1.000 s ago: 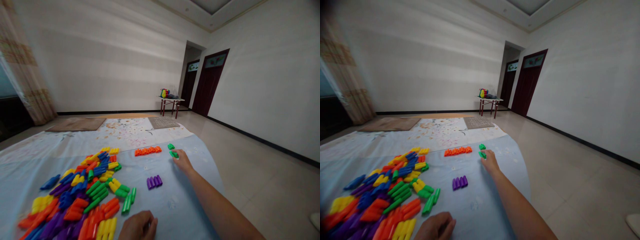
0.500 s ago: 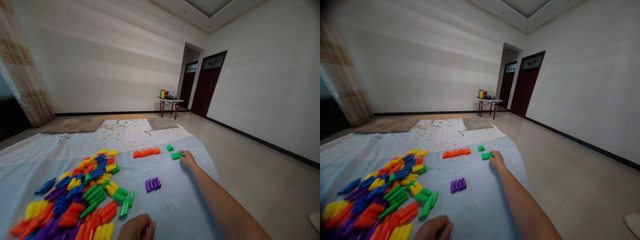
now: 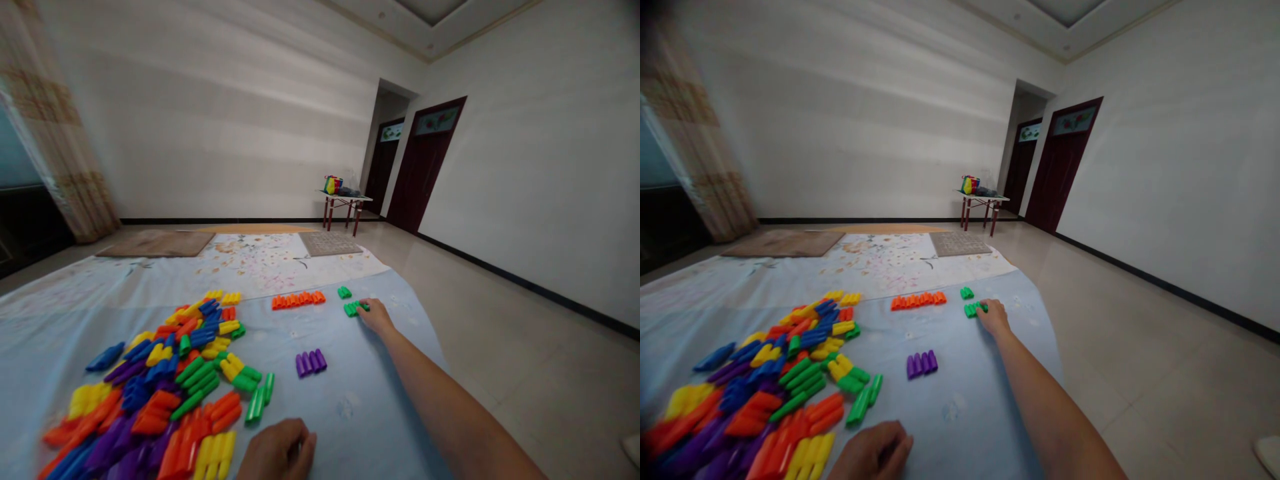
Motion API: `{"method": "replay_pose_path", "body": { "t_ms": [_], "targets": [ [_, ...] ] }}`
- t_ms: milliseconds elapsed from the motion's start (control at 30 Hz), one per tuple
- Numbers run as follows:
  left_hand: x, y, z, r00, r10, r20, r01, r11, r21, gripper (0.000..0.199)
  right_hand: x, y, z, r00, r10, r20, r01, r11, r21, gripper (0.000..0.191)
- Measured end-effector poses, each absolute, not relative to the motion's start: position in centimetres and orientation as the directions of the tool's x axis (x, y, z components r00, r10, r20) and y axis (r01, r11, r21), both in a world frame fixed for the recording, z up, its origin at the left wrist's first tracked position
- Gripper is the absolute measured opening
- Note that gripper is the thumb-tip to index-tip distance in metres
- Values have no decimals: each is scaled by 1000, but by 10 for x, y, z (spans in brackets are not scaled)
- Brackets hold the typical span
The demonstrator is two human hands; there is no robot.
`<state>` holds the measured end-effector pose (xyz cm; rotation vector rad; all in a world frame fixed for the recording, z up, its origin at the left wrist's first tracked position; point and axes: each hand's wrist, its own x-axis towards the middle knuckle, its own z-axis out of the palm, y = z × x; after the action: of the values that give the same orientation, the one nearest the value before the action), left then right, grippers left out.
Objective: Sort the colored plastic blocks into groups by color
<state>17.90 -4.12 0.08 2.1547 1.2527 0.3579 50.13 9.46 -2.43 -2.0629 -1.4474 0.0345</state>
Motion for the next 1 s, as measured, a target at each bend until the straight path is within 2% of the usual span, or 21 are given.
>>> {"method": "replay_pose_path", "body": {
  "t_ms": [100, 167, 267, 333, 433, 533, 633, 733, 800, 900, 1000],
  "targets": [
    [180, -45, 7, 511, 856, -80, 688, -352, 635, 31, 495, 90, -15, 403, 842, 357, 848, -198, -491, 33],
    [181, -46, 8, 504, 861, -73, 688, -349, 636, 30, 479, 87, -6, 343, 825, 449, 863, -89, -497, 33],
    [181, -48, 8, 491, 870, -55, 687, -348, 638, 28, 433, 77, 8, 110, 824, 556, 839, 223, -497, 27],
    [181, -50, 7, 490, 871, -34, 675, -354, 647, 27, 394, 66, 17, -104, 848, 520, 764, 403, -505, 24],
    [180, -52, 5, 501, 865, -1, 648, -375, 662, 25, 338, 49, 25, -346, 846, 406, 672, 525, -522, 20],
    [180, -53, 3, 521, 853, 28, 633, -409, 657, 24, 299, 39, 26, -477, 829, 290, 654, 556, -513, 26],
    [180, -52, 1, 526, 849, 52, 625, -427, 654, 22, 276, 38, 24, -517, 830, 208, 701, 550, -454, 36],
    [180, -52, -1, 532, 845, 55, 618, -432, 656, 21, 269, 43, 23, -510, 845, 162, 738, 526, -423, 26],
    [180, -51, -1, 542, 838, 57, 616, -443, 651, 23, 272, 49, 24, -494, 856, 152, 733, 504, -457, 24],
    [180, -51, 0, 538, 841, 59, 620, -442, 649, 24, 282, 62, 27, -461, 876, 142, 711, 460, -532, 32],
    [180, -52, 1, 526, 849, 52, 624, -426, 655, 25, 293, 77, 31, -462, 886, 24, 730, 396, -557, 35]
  ]
}}
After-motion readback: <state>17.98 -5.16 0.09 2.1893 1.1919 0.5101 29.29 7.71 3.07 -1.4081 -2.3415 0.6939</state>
